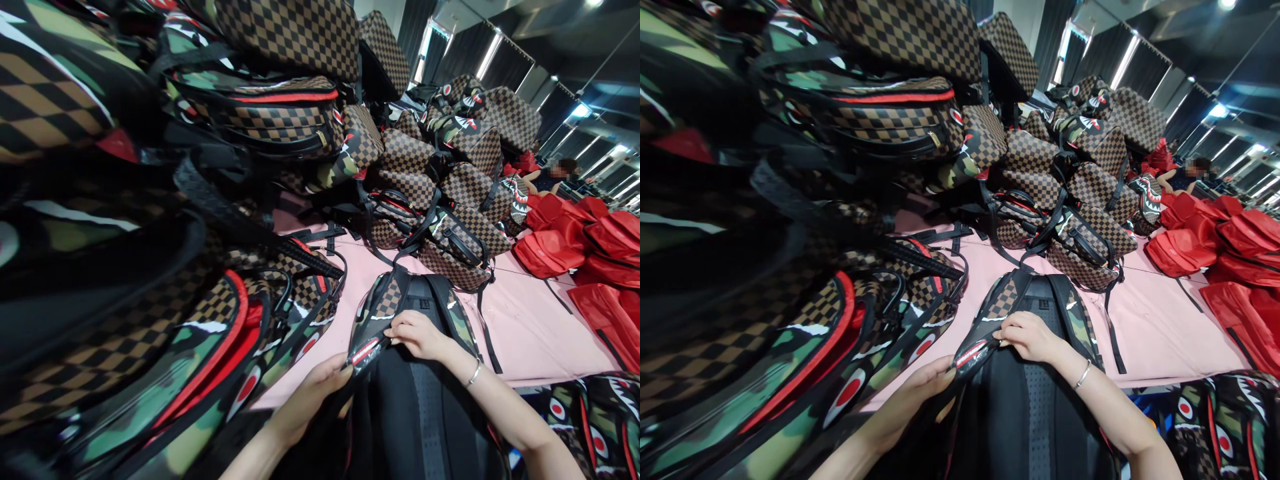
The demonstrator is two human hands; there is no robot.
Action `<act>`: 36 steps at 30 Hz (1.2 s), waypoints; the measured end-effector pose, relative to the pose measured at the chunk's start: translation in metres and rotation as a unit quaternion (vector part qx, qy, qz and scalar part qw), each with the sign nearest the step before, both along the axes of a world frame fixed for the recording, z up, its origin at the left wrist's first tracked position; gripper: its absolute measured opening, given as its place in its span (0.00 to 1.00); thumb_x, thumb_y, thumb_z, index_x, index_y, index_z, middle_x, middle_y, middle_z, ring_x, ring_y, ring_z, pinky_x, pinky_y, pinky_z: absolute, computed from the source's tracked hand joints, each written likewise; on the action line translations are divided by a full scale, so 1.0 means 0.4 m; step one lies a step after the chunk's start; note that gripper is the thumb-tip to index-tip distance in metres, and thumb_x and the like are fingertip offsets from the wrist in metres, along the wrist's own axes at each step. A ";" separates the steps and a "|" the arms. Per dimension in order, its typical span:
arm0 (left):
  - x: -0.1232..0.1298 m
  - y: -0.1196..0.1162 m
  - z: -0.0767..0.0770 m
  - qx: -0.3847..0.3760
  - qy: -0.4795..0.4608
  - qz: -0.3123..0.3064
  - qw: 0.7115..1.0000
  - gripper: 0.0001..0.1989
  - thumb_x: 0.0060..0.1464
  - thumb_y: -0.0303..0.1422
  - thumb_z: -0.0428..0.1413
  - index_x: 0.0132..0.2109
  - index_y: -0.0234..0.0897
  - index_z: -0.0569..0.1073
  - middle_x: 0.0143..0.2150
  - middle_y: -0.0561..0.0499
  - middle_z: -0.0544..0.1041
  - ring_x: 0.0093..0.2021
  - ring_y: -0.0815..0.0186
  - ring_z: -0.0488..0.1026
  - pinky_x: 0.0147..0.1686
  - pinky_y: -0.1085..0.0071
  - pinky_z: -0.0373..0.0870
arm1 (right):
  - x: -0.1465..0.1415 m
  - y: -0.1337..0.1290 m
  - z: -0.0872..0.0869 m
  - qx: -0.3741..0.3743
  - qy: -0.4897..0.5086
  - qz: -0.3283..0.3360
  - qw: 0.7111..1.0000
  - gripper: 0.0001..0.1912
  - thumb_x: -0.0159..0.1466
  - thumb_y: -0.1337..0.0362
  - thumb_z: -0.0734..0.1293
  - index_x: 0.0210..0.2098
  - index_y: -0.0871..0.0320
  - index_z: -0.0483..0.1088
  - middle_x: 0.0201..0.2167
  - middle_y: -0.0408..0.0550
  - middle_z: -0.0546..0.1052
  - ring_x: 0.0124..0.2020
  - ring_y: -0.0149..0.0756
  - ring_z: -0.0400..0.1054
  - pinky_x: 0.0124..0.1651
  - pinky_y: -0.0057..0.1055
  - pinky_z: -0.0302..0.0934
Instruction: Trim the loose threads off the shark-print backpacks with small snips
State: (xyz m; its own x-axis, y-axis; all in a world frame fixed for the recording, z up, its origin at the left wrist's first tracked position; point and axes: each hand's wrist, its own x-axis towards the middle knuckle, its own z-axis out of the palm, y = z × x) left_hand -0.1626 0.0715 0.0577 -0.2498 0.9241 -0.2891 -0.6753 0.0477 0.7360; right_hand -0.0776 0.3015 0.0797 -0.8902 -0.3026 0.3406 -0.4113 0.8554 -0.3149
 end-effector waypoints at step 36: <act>0.008 0.010 0.033 -0.041 0.041 -0.015 0.998 0.17 0.47 0.42 0.57 0.37 0.34 0.66 0.18 0.59 0.62 0.17 0.76 0.56 0.16 0.79 0.51 | 0.010 -0.006 0.008 -0.038 -0.032 0.005 0.999 0.11 0.65 0.61 0.58 0.43 0.59 0.67 0.36 0.51 0.71 0.39 0.34 0.65 0.44 0.33 0.63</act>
State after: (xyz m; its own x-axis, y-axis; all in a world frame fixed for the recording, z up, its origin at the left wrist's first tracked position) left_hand -0.1595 0.0757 0.0710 -0.2486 0.9052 -0.3446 -0.6109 0.1296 0.7811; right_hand -0.0736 0.2990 0.0829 -0.9077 -0.2873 0.3059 -0.3972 0.8236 -0.4050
